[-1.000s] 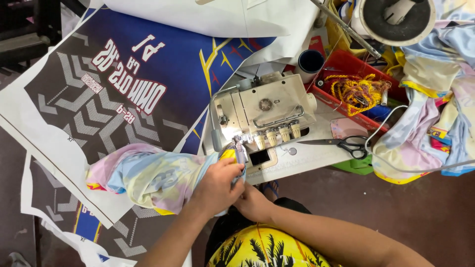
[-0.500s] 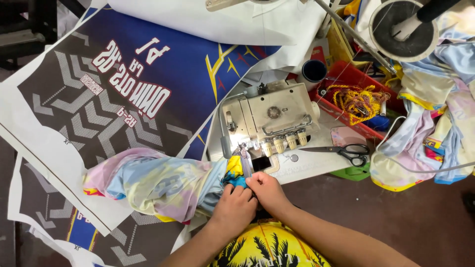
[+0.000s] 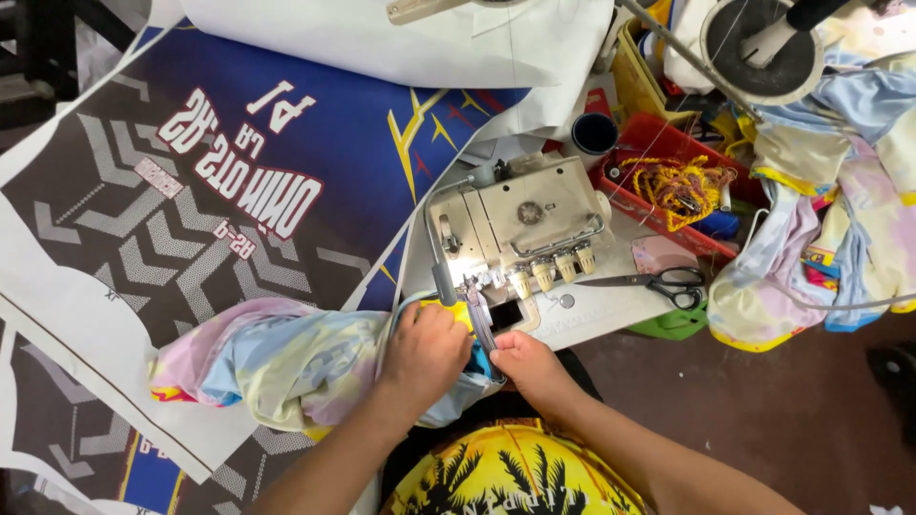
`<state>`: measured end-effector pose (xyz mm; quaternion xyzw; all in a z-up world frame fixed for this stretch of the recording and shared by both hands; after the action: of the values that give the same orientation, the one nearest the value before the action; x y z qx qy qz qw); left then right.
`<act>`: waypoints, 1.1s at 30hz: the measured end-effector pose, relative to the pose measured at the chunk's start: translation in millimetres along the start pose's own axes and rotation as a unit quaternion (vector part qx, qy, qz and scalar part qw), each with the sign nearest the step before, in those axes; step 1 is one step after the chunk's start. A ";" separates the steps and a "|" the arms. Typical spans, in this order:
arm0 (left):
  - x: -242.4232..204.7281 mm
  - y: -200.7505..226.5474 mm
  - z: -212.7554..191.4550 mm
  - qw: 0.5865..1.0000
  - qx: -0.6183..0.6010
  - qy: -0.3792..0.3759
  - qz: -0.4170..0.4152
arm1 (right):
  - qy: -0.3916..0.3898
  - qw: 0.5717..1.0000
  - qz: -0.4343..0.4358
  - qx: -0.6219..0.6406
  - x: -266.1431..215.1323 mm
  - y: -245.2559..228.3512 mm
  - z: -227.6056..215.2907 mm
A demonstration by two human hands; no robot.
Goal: Using an industrial overlocker to finish the edges of printed fabric pieces and trimming threads with scissors.
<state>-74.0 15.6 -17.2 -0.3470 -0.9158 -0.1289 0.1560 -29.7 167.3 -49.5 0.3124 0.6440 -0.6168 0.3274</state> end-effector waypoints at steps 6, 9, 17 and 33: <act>13.2 7.4 -15.8 0.999 0.016 0.047 0.018 | 0.027 0.979 -0.022 -0.201 8.3 -0.9 -13.0; 4.5 5.6 0.5 1.000 0.010 0.000 -0.001 | 0.013 0.984 -0.015 -0.180 9.6 0.9 -14.5; 0.1 2.8 10.4 0.999 0.008 -0.041 -0.021 | 0.003 0.983 -0.023 -0.183 13.7 0.3 -13.4; 2.1 0.2 11.6 0.997 0.012 -0.077 -0.020 | 0.028 0.990 -0.015 -0.138 23.0 11.0 -10.2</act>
<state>-77.6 21.0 -27.0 -0.3360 -0.9331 -0.0943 0.0867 -34.8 178.0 -74.4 0.2715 0.7364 -0.5182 0.3398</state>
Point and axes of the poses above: each hand's wrist, its own x-axis towards the middle knuckle, its own z-axis out of the palm, y = z × x, the point moved 5 cm from there along x, towards the middle knuckle
